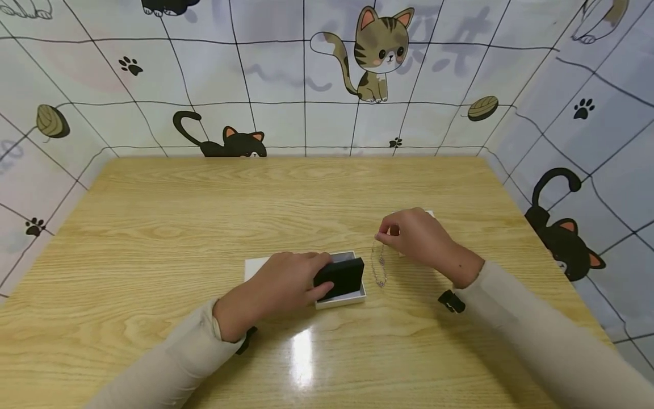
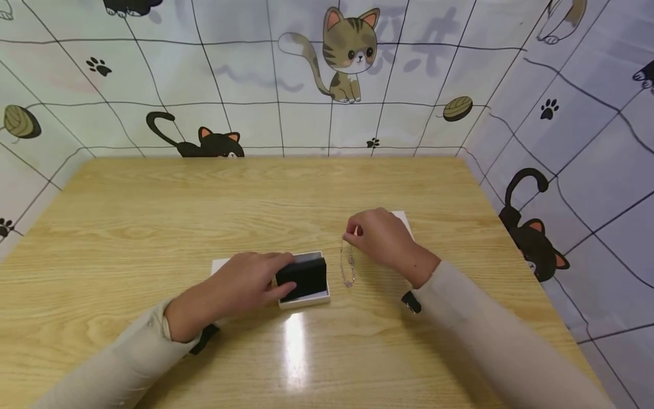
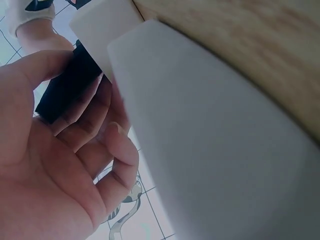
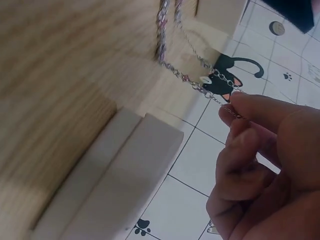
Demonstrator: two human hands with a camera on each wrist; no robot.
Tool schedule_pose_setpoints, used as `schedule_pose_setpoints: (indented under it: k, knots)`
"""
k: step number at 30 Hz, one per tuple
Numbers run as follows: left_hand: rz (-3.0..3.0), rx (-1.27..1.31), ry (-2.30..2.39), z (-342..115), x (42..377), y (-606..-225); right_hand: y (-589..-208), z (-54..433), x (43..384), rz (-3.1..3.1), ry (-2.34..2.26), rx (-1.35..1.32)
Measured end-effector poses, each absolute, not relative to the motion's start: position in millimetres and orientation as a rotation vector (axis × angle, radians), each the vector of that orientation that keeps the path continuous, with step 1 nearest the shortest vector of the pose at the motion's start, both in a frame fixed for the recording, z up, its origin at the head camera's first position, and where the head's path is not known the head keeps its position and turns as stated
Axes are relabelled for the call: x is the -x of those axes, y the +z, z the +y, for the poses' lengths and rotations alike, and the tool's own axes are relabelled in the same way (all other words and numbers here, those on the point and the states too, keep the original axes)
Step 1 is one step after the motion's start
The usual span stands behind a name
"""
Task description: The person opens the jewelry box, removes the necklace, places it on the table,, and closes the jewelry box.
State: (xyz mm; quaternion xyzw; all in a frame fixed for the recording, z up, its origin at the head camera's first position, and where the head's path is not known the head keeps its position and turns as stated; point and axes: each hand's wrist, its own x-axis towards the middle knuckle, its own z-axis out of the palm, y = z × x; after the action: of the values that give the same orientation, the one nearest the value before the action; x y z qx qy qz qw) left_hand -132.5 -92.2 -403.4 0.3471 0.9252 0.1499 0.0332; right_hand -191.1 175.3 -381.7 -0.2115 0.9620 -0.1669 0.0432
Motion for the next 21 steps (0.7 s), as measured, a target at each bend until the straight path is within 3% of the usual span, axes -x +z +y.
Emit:
schedule_pose_setpoints:
  k: [21]
  knots:
    - [2.897, -1.094, 0.561, -96, 134, -397, -394, 160, 223, 2.891, -0.218, 0.559]
